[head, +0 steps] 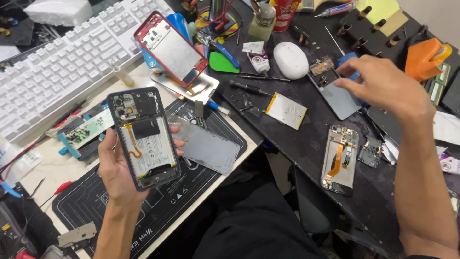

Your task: The person applies adhesive from a tube to the edges of a disassembled smartphone, cleans the surface with a cloth, and aligns the back cover onto the device.

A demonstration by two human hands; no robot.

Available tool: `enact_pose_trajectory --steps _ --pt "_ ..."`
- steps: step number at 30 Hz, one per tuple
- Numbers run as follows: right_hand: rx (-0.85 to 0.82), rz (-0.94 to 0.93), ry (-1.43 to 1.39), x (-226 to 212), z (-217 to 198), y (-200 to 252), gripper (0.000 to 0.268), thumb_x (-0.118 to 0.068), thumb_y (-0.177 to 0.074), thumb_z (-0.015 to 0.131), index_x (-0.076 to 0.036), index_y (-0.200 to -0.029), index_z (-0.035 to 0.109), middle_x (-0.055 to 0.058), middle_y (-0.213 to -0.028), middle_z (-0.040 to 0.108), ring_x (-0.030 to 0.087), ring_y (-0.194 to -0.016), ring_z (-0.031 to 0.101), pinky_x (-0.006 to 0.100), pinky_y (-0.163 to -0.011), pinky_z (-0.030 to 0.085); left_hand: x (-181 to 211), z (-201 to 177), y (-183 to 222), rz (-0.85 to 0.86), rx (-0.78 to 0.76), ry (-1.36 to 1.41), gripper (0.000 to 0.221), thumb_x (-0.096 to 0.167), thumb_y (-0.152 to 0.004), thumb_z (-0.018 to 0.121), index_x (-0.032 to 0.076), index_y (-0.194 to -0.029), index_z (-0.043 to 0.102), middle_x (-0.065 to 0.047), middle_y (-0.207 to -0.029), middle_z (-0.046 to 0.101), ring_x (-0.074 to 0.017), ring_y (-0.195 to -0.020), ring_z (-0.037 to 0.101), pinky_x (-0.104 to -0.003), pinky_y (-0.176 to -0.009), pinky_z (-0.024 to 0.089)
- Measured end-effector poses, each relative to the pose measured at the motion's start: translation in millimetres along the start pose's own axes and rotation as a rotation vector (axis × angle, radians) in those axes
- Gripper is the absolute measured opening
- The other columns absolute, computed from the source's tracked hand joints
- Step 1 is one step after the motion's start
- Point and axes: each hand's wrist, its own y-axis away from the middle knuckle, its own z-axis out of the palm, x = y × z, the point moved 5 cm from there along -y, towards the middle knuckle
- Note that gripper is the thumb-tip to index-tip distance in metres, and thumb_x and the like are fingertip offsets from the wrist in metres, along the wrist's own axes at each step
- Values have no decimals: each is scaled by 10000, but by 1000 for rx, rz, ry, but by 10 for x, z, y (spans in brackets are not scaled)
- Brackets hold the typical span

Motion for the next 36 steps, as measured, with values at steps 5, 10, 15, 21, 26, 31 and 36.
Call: enact_pose_trajectory --steps 5,10,15,21,26,31,36 --pt "-34 -23 -23 35 126 5 394 -348 -951 676 -46 -1202 703 186 -1115 715 316 -924 721 435 -806 568 -27 8 2 13 -36 15 668 448 -1017 372 -61 -1437 474 -311 -1179 664 -406 -933 721 -518 -799 638" --pt "-41 -23 -13 -137 224 -28 366 -334 -962 670 -68 -1208 723 162 -1071 750 293 -895 729 419 -765 574 48 -269 25 84 27 57 514 168 -919 607 -112 -1332 485 -268 -1044 654 -424 -909 732 -522 -819 650" --pt "-21 -85 -159 -545 143 -96 311 -272 -955 686 -98 -1208 735 148 -890 764 262 -747 725 382 -687 562 137 -573 61 120 123 85 482 149 -925 648 -98 -1313 506 -236 -994 658 -370 -838 736 -444 -751 649" --pt "-26 -114 -207 -1129 2 -222 271 -227 -992 662 -147 -1242 732 149 -855 742 254 -686 657 386 -640 533 241 -784 93 187 165 141 541 182 -901 673 -26 -1369 500 -208 -971 666 -312 -701 719 -358 -581 607" --pt "125 -357 -185 -1508 -74 -427 234 -200 -982 665 -88 -1179 722 136 -1087 715 296 -857 704 411 -723 550 381 -863 149 214 229 136 546 174 -897 673 -36 -1367 493 -213 -996 668 -310 -734 716 -377 -664 625" --pt "187 -445 -23 -1704 184 -790 260 -168 -1016 603 -85 -1252 673 141 -1237 683 425 -988 661 529 -796 531 329 -612 72 157 151 99 551 114 -858 655 -17 -1363 478 -156 -1032 669 -269 -864 729 -459 -692 666" --pt "56 -429 174 -1753 445 -1155 454 -97 -973 570 -118 -1425 535 203 -1171 668 428 -989 671 544 -793 549 142 -460 61 -2 89 -204 760 157 -816 686 78 -1515 396 -123 -1006 718 -230 -783 736 -356 -702 648"
